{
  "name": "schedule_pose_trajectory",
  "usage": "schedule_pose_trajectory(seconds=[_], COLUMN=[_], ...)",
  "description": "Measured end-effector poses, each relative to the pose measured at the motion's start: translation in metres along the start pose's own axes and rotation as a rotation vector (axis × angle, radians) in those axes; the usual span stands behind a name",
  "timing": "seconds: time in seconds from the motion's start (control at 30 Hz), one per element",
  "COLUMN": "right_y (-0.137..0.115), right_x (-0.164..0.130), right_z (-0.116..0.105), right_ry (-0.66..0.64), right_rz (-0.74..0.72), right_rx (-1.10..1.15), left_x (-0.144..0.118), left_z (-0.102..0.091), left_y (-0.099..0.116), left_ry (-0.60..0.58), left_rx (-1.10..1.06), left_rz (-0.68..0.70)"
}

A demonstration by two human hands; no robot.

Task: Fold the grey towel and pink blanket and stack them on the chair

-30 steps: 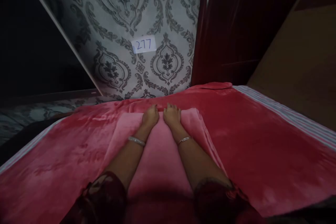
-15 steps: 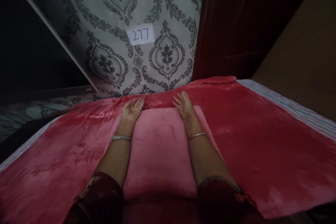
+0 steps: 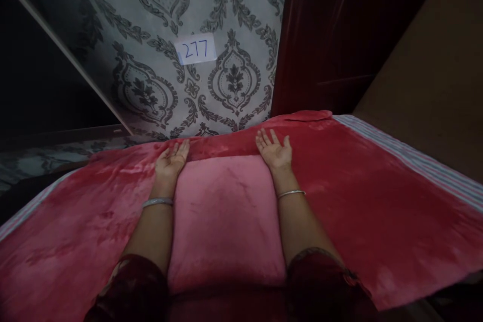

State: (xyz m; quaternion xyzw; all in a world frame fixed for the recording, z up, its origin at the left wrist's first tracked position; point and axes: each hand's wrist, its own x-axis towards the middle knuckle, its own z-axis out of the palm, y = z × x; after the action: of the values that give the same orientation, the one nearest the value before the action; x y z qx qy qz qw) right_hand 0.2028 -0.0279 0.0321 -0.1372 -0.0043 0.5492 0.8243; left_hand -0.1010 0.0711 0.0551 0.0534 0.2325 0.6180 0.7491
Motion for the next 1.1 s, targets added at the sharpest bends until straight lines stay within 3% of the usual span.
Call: schedule_pose_trajectory(seconds=[0.33,0.4,0.57,0.67,0.77,0.83,0.87,0.97,1.1], right_y=[0.005,0.007,0.030,0.055,0.077,0.083,0.084,0.082,0.081], right_x=[0.006,0.003,-0.008,-0.026,-0.062,-0.092,-0.105,-0.133,-0.137], right_z=[-0.008,-0.003,0.026,0.040,0.036,0.023,0.015,-0.009,-0.022], right_ry=[-0.078,-0.051,-0.002,-0.065,-0.213,-0.361,-0.439,-0.589,-0.592], right_rz=[-0.034,-0.064,-0.237,-0.266,-0.275,-0.303,-0.329,-0.431,-0.495], right_rx=[-0.102,-0.179,-1.010,-1.245,-1.412,-1.663,-1.849,-2.390,-2.560], left_x=[0.001,-0.002,-0.017,-0.045,-0.090,-0.124,-0.138,-0.162,-0.162], left_z=[-0.003,-0.001,0.028,0.038,0.018,-0.010,-0.026,-0.065,-0.083], left_y=[-0.005,-0.005,-0.018,-0.046,-0.074,-0.081,-0.082,-0.077,-0.078], left_ry=[-0.006,-0.023,-0.044,-0.105,-0.325,-0.696,-0.747,-0.723,-0.664], left_rx=[0.032,0.131,0.632,0.761,1.050,1.651,1.917,2.470,2.585], left_rz=[0.020,0.061,0.247,0.256,0.280,0.533,0.656,0.858,0.898])
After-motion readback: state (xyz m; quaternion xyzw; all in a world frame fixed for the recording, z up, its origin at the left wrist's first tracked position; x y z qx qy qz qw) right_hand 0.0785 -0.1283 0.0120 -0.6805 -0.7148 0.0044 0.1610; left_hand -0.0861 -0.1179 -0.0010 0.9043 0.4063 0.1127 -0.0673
